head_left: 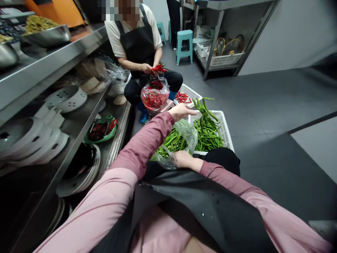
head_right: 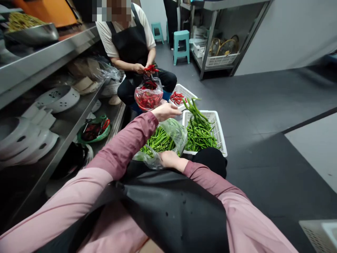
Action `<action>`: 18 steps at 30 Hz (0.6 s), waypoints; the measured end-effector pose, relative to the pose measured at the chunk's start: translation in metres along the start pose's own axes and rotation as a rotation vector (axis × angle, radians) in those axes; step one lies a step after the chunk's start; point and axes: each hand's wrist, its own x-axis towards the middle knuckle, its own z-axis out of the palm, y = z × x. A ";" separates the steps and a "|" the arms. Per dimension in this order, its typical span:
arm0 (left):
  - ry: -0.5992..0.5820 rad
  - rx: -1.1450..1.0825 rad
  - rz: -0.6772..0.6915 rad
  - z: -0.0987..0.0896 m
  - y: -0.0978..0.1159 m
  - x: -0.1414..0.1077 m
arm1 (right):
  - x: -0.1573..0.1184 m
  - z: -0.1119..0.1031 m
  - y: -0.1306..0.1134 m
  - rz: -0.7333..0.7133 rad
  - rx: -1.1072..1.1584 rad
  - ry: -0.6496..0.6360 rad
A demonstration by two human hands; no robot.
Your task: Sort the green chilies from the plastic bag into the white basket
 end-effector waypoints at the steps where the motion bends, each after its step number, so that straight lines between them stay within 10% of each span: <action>1: -0.069 0.070 -0.072 -0.012 -0.010 -0.011 | 0.000 0.001 0.000 0.002 -0.003 0.005; 10: -0.077 0.739 -0.382 -0.145 -0.131 -0.155 | 0.004 0.004 -0.006 -0.083 -0.108 0.005; 14: 0.088 0.759 -0.266 -0.145 -0.142 -0.157 | 0.018 -0.012 -0.002 0.085 -0.176 0.002; 18: 0.043 0.800 -0.068 -0.106 -0.136 -0.101 | 0.036 -0.039 0.015 0.316 -0.104 0.063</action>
